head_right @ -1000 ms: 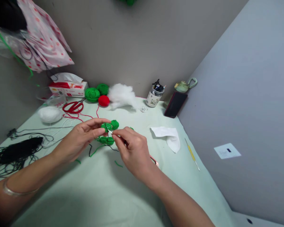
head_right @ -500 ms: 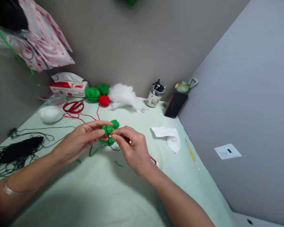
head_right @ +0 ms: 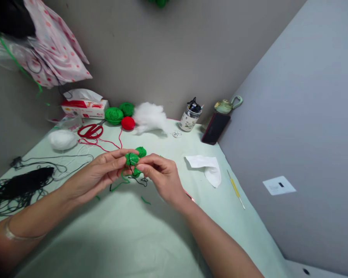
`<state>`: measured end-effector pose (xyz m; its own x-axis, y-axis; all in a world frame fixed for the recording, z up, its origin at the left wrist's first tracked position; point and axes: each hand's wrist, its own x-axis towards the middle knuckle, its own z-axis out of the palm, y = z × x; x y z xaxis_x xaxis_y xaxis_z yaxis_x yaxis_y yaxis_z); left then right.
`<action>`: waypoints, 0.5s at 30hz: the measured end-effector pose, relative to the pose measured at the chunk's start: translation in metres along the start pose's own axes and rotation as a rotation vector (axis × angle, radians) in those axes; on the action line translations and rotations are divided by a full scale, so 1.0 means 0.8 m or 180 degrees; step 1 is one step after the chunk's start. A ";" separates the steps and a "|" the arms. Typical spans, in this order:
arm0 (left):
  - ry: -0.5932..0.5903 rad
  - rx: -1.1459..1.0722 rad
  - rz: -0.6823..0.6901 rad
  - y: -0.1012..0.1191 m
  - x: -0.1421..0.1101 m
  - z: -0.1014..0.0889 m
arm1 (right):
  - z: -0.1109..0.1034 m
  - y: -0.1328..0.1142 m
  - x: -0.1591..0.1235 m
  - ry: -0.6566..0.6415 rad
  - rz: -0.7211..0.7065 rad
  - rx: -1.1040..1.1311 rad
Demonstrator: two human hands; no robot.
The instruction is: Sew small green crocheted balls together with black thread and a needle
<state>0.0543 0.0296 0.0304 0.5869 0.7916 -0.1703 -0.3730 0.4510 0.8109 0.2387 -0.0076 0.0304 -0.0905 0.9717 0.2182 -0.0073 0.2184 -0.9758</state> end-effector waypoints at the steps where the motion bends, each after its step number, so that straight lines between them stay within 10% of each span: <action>1: 0.0002 -0.0023 -0.0001 -0.001 0.000 0.000 | 0.000 0.001 0.001 0.0014 0.0020 0.0016; 10: 0.0547 0.1363 0.0732 -0.015 -0.001 0.000 | 0.006 -0.009 -0.007 0.0011 0.0383 -0.0672; 15: 0.0566 0.1886 0.1133 -0.020 -0.001 0.000 | 0.008 -0.010 -0.022 -0.0189 -0.0385 -0.1983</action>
<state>0.0599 0.0218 0.0179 0.3572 0.9271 0.1135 -0.0372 -0.1073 0.9935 0.2338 -0.0270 0.0340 -0.1804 0.9342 0.3077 0.5580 0.3549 -0.7501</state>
